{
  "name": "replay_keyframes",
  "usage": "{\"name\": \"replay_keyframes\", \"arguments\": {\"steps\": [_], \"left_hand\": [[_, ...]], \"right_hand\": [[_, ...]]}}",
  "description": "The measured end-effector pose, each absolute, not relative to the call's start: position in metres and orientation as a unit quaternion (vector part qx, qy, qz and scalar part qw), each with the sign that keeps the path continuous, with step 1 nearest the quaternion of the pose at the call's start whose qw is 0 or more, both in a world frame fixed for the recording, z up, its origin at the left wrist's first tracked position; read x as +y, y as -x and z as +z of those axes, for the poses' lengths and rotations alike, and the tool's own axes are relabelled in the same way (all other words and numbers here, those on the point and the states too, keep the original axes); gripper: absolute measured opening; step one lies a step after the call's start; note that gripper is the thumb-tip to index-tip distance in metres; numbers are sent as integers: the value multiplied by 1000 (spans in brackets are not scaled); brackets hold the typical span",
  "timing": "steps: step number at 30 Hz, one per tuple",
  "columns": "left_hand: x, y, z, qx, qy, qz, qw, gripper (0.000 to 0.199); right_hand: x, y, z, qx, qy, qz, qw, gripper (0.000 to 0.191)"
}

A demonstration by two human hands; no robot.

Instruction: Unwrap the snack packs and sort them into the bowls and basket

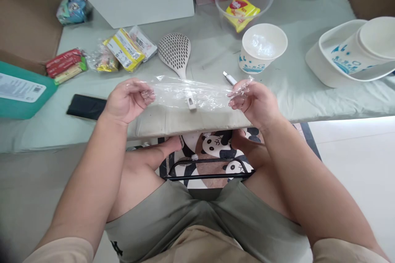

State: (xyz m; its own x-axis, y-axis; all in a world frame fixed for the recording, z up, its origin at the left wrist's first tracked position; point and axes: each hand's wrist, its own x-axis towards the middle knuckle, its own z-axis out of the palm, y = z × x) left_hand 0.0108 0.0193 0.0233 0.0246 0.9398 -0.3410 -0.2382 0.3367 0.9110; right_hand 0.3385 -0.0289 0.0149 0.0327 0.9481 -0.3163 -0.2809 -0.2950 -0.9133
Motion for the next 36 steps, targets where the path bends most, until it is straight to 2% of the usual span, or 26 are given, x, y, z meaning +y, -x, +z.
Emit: {"name": "replay_keyframes", "arguments": {"steps": [3,5,8,10,13,14,17,19,23,26,29,32,36], "left_hand": [[22,-9,21,526,-347,470,618,35],[21,-10,19,531,-371,470,600,29],[18,-12,18,528,-404,462,587,15],[17,-14,17,529,-412,455,585,24],[18,-15,15,547,-414,458,566,33],[19,-15,14,554,-416,458,557,33],[21,-15,11,567,-432,455,533,34],[22,-15,10,560,-431,473,527,40],[20,-15,12,516,-381,481,597,50],[20,-16,14,522,-362,426,644,40],[21,-16,15,544,-370,425,622,33],[20,-15,15,560,-387,428,594,27],[18,-12,16,578,-421,394,578,22]], "right_hand": [[-30,-340,15,-341,543,603,475,43],[-31,-339,14,-374,595,561,437,50],[-34,-337,13,-453,645,500,358,31],[-34,-337,11,-491,645,488,324,22],[-34,-338,10,-500,630,496,328,45],[-33,-339,10,-500,630,496,328,47],[-33,-338,13,-497,652,481,311,21],[-33,-335,15,-468,656,495,326,11],[-33,-329,17,-397,613,558,394,18],[-34,-330,16,-389,584,586,405,25],[-35,-332,15,-403,589,586,382,27],[-35,-333,15,-425,608,560,369,18],[-33,-332,15,-402,614,548,402,7]]}}
